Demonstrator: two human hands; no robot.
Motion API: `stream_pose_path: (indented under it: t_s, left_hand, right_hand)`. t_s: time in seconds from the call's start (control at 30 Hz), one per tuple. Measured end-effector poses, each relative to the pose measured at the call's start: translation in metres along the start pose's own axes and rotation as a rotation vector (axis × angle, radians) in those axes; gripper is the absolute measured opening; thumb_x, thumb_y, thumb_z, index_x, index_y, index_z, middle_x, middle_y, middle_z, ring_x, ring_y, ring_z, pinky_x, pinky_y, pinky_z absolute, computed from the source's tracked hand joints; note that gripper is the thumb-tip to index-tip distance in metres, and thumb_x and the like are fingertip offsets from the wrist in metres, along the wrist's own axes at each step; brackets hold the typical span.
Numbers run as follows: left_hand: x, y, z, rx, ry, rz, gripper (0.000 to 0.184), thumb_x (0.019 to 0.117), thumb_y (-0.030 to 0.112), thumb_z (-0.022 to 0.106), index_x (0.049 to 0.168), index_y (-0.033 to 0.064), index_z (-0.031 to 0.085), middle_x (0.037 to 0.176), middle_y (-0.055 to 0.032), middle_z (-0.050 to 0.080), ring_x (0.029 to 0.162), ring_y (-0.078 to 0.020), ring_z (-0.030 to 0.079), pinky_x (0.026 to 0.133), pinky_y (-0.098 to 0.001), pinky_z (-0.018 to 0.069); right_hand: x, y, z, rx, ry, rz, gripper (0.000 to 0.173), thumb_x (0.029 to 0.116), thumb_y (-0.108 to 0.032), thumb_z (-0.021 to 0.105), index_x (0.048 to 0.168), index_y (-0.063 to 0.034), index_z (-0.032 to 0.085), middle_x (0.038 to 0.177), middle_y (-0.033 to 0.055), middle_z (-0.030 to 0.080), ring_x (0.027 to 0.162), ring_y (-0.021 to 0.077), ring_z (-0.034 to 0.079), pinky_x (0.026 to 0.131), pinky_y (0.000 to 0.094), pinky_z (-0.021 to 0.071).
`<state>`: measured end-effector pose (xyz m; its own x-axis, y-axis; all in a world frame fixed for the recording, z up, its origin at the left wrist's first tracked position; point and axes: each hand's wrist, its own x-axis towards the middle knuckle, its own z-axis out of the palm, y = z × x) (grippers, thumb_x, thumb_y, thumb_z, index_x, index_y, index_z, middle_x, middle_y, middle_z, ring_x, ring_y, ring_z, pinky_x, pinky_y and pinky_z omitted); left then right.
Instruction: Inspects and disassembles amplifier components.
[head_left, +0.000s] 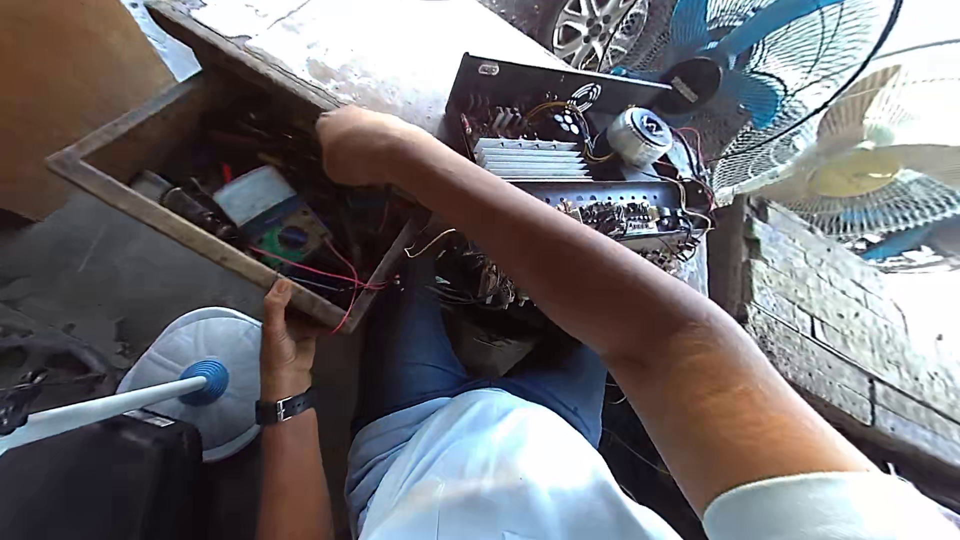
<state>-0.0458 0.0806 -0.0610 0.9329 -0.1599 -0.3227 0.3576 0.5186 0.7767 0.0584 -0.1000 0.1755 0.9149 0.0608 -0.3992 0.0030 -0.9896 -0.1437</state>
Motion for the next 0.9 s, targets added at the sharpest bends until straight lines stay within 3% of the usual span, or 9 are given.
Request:
stream_pose_path:
  t_s: [0.1, 0.17, 0.27, 0.37, 0.43, 0.5, 0.63, 0.77, 0.9]
  left_hand:
    - [0.0, -0.006, -0.014, -0.082, -0.058, 0.031, 0.06, 0.0876, 0.058, 0.071, 0.133, 0.0213, 0.057, 0.116, -0.003, 0.071, 0.102, -0.0175, 0.072, 0.083, -0.0403, 0.0632]
    - [0.0, -0.005, -0.014, -0.103, -0.079, 0.022, 0.058, 0.0899, 0.055, 0.07, 0.133, 0.0187, 0.057, 0.117, -0.0051, 0.071, 0.105, -0.0195, 0.071, 0.087, -0.043, 0.0623]
    - [-0.003, 0.004, -0.015, 0.157, 0.108, 0.023, 0.056, 0.0949, 0.05, 0.064, 0.138, 0.016, 0.053, 0.119, -0.0051, 0.069, 0.104, -0.0174, 0.07, 0.085, -0.0398, 0.0611]
    - [-0.011, 0.027, -0.022, 0.51, 0.311, 0.235, 0.094, 0.0878, 0.038, 0.08, 0.157, 0.0026, 0.027, 0.148, -0.0186, 0.049, 0.13, -0.0242, 0.055, 0.102, -0.0416, 0.0521]
    - [-0.025, 0.051, -0.013, 0.638, 0.32, 0.438, 0.095, 0.0896, 0.032, 0.078, 0.156, -0.0057, 0.022, 0.153, -0.0241, 0.042, 0.137, -0.0245, 0.049, 0.11, -0.0354, 0.0467]
    - [-0.041, 0.073, 0.008, 0.631, 0.301, 0.611, 0.077, 0.0941, 0.02, 0.073, 0.15, -0.0102, 0.03, 0.147, -0.0227, 0.046, 0.133, -0.0211, 0.051, 0.108, -0.0309, 0.0458]
    - [-0.061, 0.089, 0.043, 0.553, 0.163, 0.919, 0.03, 0.0977, 0.001, 0.061, 0.124, -0.0116, 0.053, 0.117, -0.0148, 0.064, 0.107, -0.021, 0.065, 0.095, -0.039, 0.0551]
    - [-0.078, 0.076, 0.077, 0.479, -0.076, 0.997, 0.013, 0.0977, 0.001, 0.06, 0.11, 0.0001, 0.064, 0.101, -0.0011, 0.07, 0.093, -0.0127, 0.068, 0.085, -0.0322, 0.0579]
    - [-0.082, 0.051, 0.105, 0.486, -0.319, 0.928, 0.013, 0.0957, 0.008, 0.066, 0.108, 0.0071, 0.071, 0.101, 0.001, 0.073, 0.091, -0.0134, 0.07, 0.084, -0.0328, 0.0598]
  right_hand:
    - [0.007, -0.011, 0.009, 0.007, 0.092, -0.088, 0.02, 0.0938, -0.009, 0.064, 0.113, -0.0056, 0.069, 0.117, 0.0148, 0.069, 0.11, 0.0334, 0.067, 0.086, 0.0591, 0.0554]
    - [0.013, -0.02, 0.019, -0.023, 0.19, -0.103, 0.019, 0.0919, -0.009, 0.066, 0.11, -0.0093, 0.073, 0.115, 0.0124, 0.071, 0.107, 0.0333, 0.068, 0.081, 0.059, 0.0571]
    - [0.012, -0.032, 0.038, -0.045, 0.277, -0.104, 0.016, 0.0893, -0.004, 0.068, 0.102, -0.0108, 0.074, 0.105, 0.011, 0.073, 0.099, 0.0331, 0.069, 0.07, 0.0561, 0.0566]
    - [0.009, -0.038, 0.057, 0.058, 0.276, -0.114, 0.016, 0.0924, -0.004, 0.064, 0.102, -0.0114, 0.075, 0.102, 0.0099, 0.073, 0.097, 0.0318, 0.07, 0.07, 0.0554, 0.0572]
    - [0.006, -0.04, 0.069, 0.155, 0.262, -0.073, 0.016, 0.0961, -0.006, 0.061, 0.107, -0.0091, 0.072, 0.1, 0.0124, 0.073, 0.095, 0.0337, 0.07, 0.069, 0.0561, 0.0575]
    - [0.0, -0.042, 0.078, 0.17, 0.306, -0.062, 0.018, 0.0964, -0.007, 0.061, 0.113, -0.0094, 0.068, 0.1, 0.0141, 0.071, 0.095, 0.0347, 0.07, 0.068, 0.0537, 0.0578]
    - [-0.046, -0.038, 0.075, 0.072, 0.493, -0.258, 0.024, 0.0952, -0.013, 0.065, 0.117, -0.0098, 0.073, 0.116, 0.0122, 0.068, 0.115, 0.0311, 0.06, 0.087, 0.047, 0.0519]
    - [-0.152, -0.009, 0.077, 0.268, 0.634, -0.474, 0.007, 0.0947, -0.006, 0.066, 0.097, -0.0024, 0.072, 0.085, 0.011, 0.062, 0.077, 0.0245, 0.065, 0.06, 0.0364, 0.0544]
    - [-0.229, 0.053, 0.115, 0.422, 0.606, -0.333, 0.016, 0.1032, -0.016, 0.057, 0.099, -0.0086, 0.071, 0.078, 0.0018, 0.068, 0.068, 0.0151, 0.067, 0.056, 0.0348, 0.054]
